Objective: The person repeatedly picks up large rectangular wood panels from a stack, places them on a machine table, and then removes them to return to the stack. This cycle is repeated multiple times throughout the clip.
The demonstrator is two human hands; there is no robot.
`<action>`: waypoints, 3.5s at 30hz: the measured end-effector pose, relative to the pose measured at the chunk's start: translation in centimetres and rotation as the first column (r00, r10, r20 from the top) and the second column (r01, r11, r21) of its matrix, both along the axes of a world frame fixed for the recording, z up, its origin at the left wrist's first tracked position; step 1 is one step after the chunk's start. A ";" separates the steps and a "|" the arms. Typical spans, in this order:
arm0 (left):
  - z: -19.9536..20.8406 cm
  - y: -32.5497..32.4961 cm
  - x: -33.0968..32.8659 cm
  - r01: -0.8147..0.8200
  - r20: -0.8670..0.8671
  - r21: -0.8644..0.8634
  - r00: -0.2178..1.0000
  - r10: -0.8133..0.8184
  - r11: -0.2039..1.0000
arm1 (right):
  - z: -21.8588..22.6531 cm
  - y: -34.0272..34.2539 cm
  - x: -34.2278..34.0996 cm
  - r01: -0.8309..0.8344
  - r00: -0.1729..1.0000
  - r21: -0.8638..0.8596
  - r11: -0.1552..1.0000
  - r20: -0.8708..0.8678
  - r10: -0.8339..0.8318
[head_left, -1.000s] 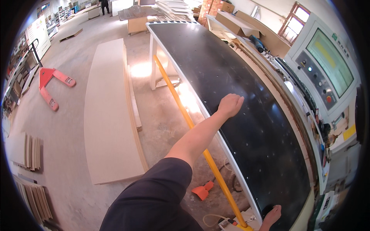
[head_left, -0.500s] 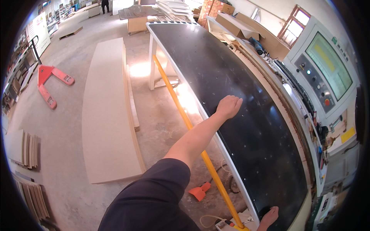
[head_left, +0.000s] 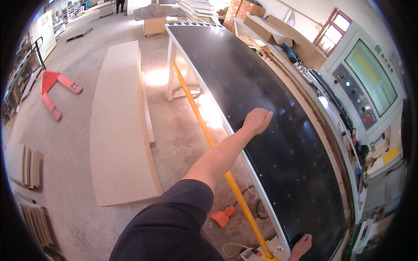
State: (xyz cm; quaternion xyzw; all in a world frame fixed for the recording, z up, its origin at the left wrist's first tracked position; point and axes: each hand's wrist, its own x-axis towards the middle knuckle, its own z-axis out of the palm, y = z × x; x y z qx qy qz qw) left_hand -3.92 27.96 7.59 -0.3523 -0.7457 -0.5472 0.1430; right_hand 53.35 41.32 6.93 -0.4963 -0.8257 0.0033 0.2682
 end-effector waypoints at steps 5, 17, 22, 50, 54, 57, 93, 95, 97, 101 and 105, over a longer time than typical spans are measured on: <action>0.0 0.0 -0.1 0.003 0.006 -0.015 1.000 -0.003 1.000 | -0.1 0.0 0.1 -0.001 1.000 -0.004 1.000 -0.005 0.001; 0.0 0.0 0.0 -0.003 0.004 -0.018 1.000 0.003 1.000 | -0.2 0.2 0.1 0.015 1.000 0.000 1.000 -0.007 -0.015; 0.0 -0.1 0.0 -0.005 -0.002 -0.025 1.000 0.005 1.000 | -0.1 0.1 0.1 0.007 1.000 -0.001 1.000 -0.005 -0.007; -3.1 0.8 -4.7 0.088 0.110 -0.088 0.991 -0.078 0.992 | 1.1 -2.1 -1.7 0.108 0.994 0.050 0.993 -0.019 -0.108; -4.4 1.2 -7.4 0.114 0.122 -0.105 0.987 -0.101 0.988 | 0.7 -1.7 -2.0 0.109 0.992 0.065 0.992 -0.073 -0.104; -5.1 1.3 -7.8 0.131 0.149 -0.120 0.982 -0.113 0.984 | 0.7 -1.7 -1.8 0.090 0.994 0.067 0.994 -0.074 -0.085; -0.8 0.2 0.0 -0.014 -0.061 -0.059 0.998 0.010 0.998 | 2.0 -2.5 -1.1 0.064 0.992 0.031 0.997 0.105 -0.067; -0.6 0.0 0.0 -0.007 -0.048 -0.080 0.999 0.003 0.997 | 2.2 -2.7 -1.2 0.059 0.994 0.025 0.998 0.096 -0.061; -0.1 -0.2 0.0 0.032 -0.037 -0.104 0.999 -0.036 0.994 | 2.6 -2.9 -1.7 0.066 0.994 0.032 0.997 0.088 -0.069; 1.4 -1.2 1.0 -0.051 -0.059 -0.196 0.997 0.040 0.979 | 3.2 -3.3 -2.4 0.141 0.981 -0.143 0.980 0.152 -0.119; 1.1 -1.9 1.2 -0.122 -0.243 -0.561 0.970 -0.022 0.819 | 2.7 -4.3 -2.9 0.118 0.991 -0.093 0.989 -0.059 -0.124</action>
